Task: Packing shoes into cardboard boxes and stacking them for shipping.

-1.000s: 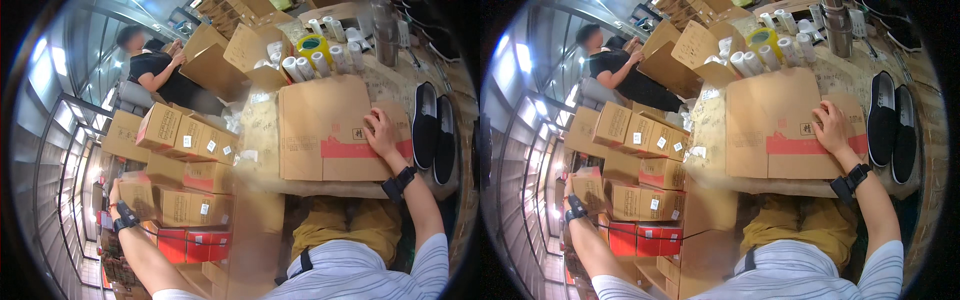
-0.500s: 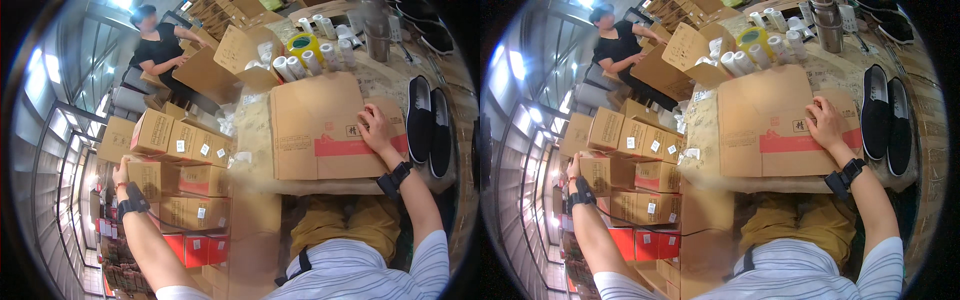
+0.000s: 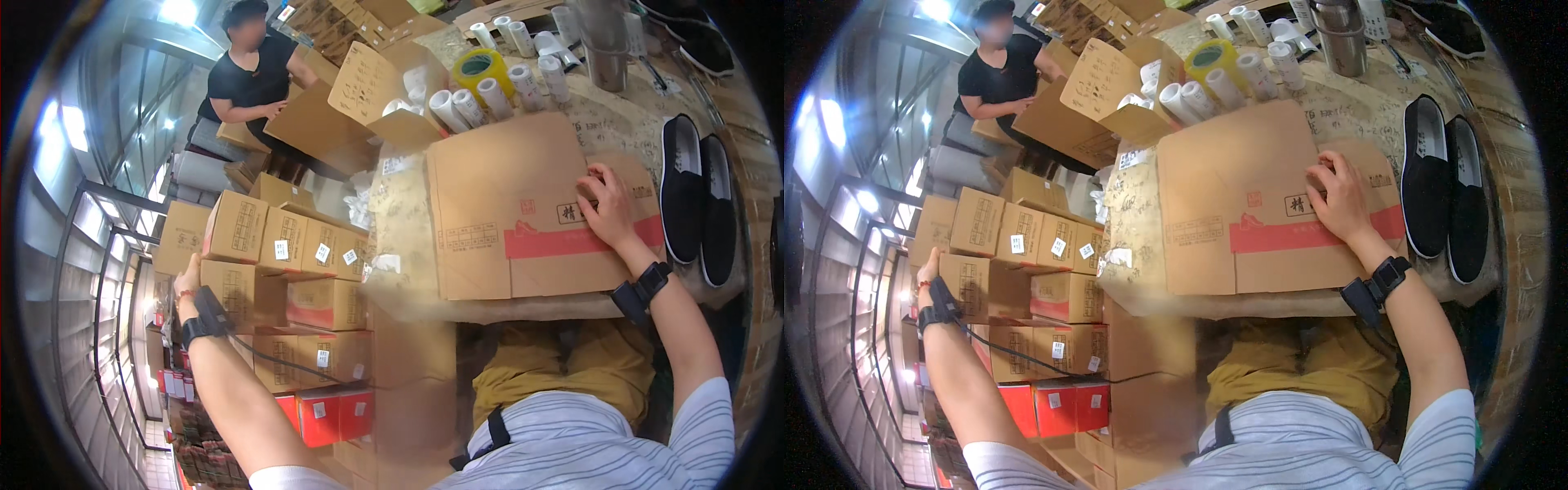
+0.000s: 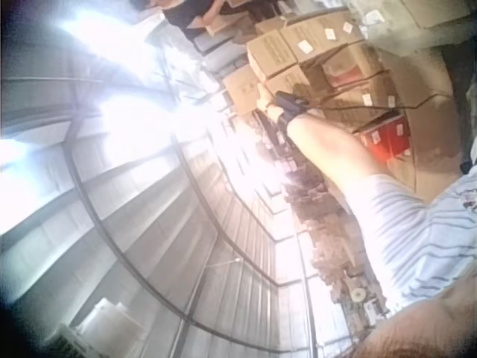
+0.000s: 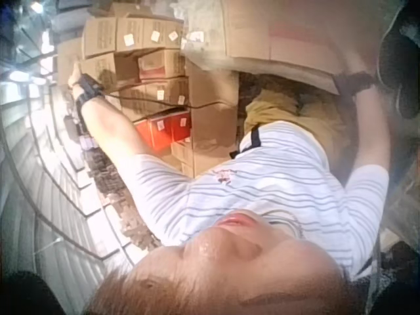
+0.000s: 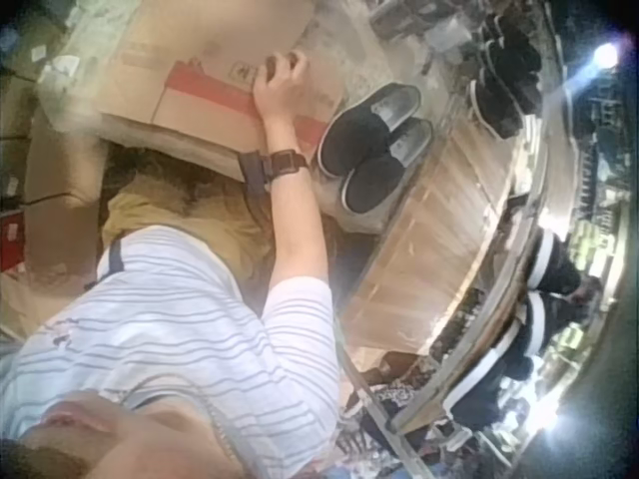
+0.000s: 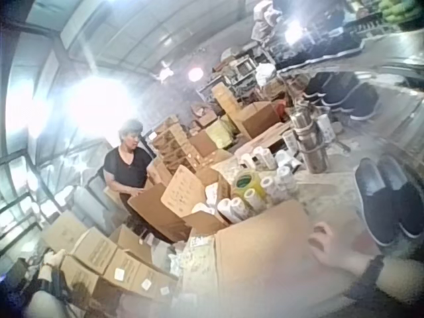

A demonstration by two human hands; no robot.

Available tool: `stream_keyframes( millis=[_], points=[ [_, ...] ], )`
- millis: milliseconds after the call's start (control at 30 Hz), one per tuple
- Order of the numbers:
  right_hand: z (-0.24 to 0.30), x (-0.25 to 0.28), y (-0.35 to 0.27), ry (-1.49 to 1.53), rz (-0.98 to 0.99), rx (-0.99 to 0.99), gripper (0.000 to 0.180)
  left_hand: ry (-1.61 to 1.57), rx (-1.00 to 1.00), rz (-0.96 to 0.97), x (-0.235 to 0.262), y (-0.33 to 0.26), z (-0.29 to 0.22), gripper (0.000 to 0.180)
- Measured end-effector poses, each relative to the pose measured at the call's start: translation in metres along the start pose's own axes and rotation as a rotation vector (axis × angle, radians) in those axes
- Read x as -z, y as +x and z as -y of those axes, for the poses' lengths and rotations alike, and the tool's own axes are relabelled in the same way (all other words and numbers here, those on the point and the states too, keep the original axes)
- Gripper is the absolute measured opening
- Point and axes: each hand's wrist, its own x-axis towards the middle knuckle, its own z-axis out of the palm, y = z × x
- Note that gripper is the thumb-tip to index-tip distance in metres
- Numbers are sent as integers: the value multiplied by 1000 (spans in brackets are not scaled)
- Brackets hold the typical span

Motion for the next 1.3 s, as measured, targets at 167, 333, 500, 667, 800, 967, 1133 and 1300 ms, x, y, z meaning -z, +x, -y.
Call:
stream_keyframes(
  millis=[167,333,500,667,800,967,1133,1300],
  points=[
    [-10,6,-1,-44,-19,-18,21,-216,142,172,-49,-22,-30,88],
    [-6,5,-1,-45,-12,-28,22,56,134,46,-40,-23,-17,94],
    [-8,4,-1,-15,-44,-9,22,52,134,53,-31,-18,0,96],
    [-13,12,-3,-34,-49,-37,22,199,131,32,-83,-50,-22,102],
    [-12,10,-4,2,-36,-47,21,-77,83,-175,-123,-94,-24,84],
    [-1,10,-1,3,-24,-26,21,-87,-80,-504,-153,-161,-29,76],
    [-5,6,-2,-2,3,-24,20,-366,-491,-149,-190,-276,-39,29],
    [-2,6,0,-75,34,1,20,-541,-283,210,-237,-294,-8,20]
  ],
)
